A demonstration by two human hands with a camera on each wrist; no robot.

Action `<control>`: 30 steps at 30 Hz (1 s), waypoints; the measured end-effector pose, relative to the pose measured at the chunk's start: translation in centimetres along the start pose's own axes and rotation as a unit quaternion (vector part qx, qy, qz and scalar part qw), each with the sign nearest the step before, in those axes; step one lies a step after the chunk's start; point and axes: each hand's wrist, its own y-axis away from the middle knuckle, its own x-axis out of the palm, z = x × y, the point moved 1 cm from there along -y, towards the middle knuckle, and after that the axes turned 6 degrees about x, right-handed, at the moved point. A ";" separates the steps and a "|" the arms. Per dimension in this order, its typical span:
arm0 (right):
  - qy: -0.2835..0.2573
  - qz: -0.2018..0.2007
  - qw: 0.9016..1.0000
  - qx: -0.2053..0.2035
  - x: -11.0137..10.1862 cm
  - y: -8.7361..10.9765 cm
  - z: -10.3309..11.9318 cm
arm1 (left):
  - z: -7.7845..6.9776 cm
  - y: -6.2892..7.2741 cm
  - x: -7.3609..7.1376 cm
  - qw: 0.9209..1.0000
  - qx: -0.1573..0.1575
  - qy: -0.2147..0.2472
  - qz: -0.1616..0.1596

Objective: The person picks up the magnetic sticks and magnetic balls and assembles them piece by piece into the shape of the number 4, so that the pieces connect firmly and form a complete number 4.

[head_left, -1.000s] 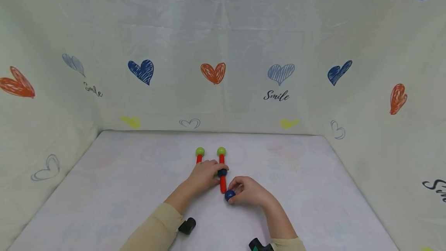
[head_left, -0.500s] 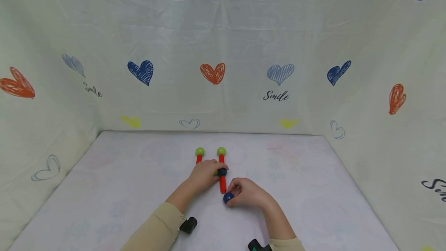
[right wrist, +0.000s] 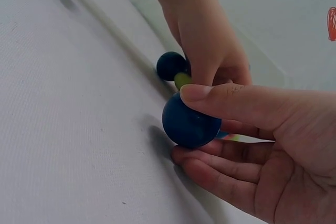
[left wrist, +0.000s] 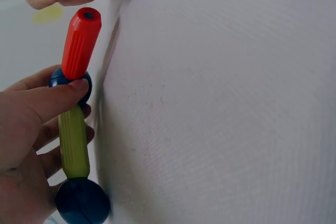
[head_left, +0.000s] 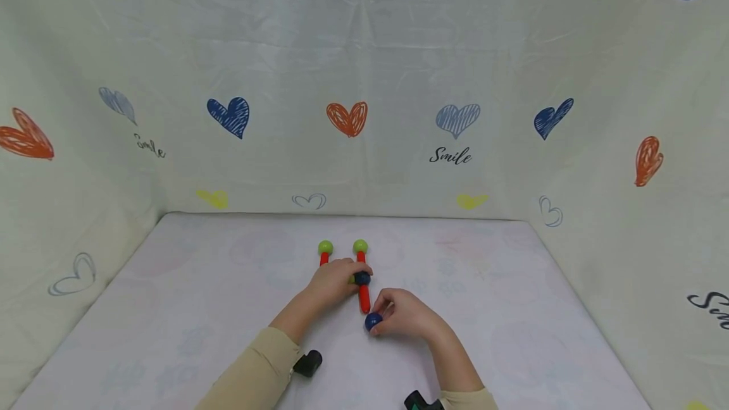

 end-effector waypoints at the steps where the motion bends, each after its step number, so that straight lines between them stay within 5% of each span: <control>1: 0.001 -0.001 1.000 0.000 0.0 0.0 0.1 | 0.0 0.0 -0.1 1.000 0.000 0.003 0.001; 30: 0.030 -0.039 0.999 -0.010 1.0 -0.3 0.7 | 0.3 0.3 -0.5 0.999 0.021 0.036 -0.001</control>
